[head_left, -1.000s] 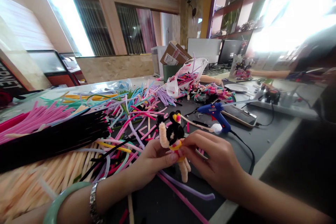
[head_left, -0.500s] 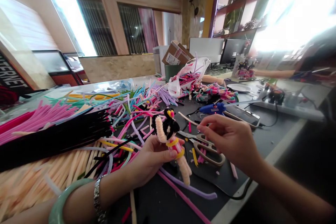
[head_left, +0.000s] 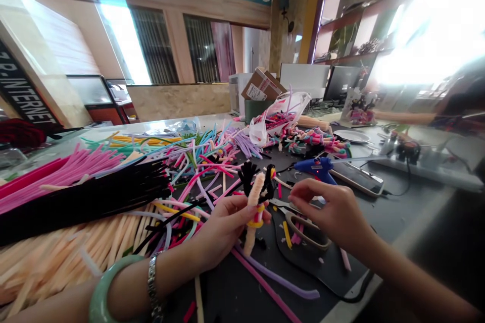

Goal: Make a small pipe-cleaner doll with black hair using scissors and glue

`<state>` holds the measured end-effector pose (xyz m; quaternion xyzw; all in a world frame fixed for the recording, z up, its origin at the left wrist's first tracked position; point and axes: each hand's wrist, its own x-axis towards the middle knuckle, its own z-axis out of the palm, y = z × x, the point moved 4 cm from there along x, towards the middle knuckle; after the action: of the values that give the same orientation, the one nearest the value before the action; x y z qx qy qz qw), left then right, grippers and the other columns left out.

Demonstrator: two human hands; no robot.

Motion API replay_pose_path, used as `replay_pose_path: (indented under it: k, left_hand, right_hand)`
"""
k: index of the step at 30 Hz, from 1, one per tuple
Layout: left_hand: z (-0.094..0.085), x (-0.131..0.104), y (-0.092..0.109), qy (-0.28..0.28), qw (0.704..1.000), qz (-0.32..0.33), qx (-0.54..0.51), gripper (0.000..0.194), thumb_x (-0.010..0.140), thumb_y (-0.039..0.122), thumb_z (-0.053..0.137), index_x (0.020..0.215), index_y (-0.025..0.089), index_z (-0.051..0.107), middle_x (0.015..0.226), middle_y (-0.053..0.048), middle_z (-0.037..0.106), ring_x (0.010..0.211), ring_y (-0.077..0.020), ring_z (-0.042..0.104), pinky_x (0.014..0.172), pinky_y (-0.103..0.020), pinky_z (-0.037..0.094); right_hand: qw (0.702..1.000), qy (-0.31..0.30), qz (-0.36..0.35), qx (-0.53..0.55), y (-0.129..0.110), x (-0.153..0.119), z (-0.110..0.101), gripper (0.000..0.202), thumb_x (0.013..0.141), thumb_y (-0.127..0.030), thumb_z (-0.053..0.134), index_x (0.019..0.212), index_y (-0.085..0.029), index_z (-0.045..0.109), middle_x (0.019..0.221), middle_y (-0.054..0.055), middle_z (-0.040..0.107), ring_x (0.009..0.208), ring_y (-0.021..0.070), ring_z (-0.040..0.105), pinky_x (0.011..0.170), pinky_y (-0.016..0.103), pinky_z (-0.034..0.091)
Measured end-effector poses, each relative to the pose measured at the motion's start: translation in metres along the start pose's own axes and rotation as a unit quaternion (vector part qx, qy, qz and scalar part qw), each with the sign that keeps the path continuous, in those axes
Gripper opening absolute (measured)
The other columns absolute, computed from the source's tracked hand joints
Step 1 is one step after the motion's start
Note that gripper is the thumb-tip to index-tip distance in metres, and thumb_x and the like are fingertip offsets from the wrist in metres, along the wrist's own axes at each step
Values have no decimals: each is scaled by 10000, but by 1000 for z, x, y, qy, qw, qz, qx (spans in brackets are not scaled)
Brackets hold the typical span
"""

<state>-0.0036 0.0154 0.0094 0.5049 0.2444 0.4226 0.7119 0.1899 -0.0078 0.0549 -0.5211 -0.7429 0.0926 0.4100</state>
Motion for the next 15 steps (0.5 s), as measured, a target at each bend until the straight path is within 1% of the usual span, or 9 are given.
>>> replay_pose_path:
  k: [2, 4, 6, 8, 10, 12, 15]
  left_hand:
    - [-1, 1, 1, 1, 998, 23, 53, 255, 757, 405, 757, 775, 152, 732, 738, -38, 689, 723, -143, 633, 722, -244, 467]
    - [-3, 1, 2, 16, 992, 40, 115, 281, 741, 422, 764, 720, 147, 709, 651, -17, 626, 634, -130, 577, 649, -250, 447]
    - [-5, 1, 6, 40, 982, 64, 171, 319, 710, 445, 779, 668, 145, 680, 581, 6, 543, 572, -117, 501, 582, -248, 408]
    - [-5, -1, 10, 47, 969, 104, 221, 326, 706, 455, 777, 654, 151, 670, 597, 5, 514, 593, -124, 476, 571, -250, 389]
    - [-3, -4, 15, 33, 951, 149, 269, 288, 747, 436, 744, 681, 161, 687, 675, -15, 536, 655, -143, 493, 611, -264, 402]
    - [0, -7, 19, 6, 929, 189, 318, 247, 798, 402, 699, 711, 171, 706, 756, -36, 562, 722, -161, 514, 671, -278, 417]
    - [5, -13, 22, -48, 902, 230, 363, 191, 817, 352, 681, 768, 173, 722, 882, -68, 589, 814, -187, 539, 754, -295, 438]
  right_hand:
    - [993, -68, 35, 85, -1, -2, 8, 101, 814, -300, 646, 793, -201, 647, 670, -19, 674, 610, 130, 626, 594, 237, 496]
    - [976, -131, 55, 164, -6, -7, 18, 162, 785, -332, 685, 853, -190, 648, 725, 0, 692, 633, 135, 641, 594, 239, 513]
    - [966, -168, 52, 191, -10, -11, 25, 229, 761, -335, 716, 920, -182, 653, 767, 13, 706, 663, 140, 656, 611, 241, 519]
    - [969, -179, 34, 169, -14, -14, 28, 238, 746, -318, 735, 931, -185, 666, 772, 13, 713, 684, 142, 659, 623, 239, 507]
    - [976, -176, 11, 128, -16, -15, 30, 207, 736, -304, 746, 899, -194, 682, 749, 1, 708, 667, 136, 644, 612, 234, 485]
    - [981, -174, -9, 91, -16, -16, 30, 184, 718, -308, 762, 851, -201, 693, 730, -9, 701, 645, 135, 626, 593, 233, 465]
    - [983, -163, -37, 70, -17, -19, 33, 174, 688, -310, 781, 813, -223, 696, 729, -12, 703, 636, 151, 623, 580, 239, 469]
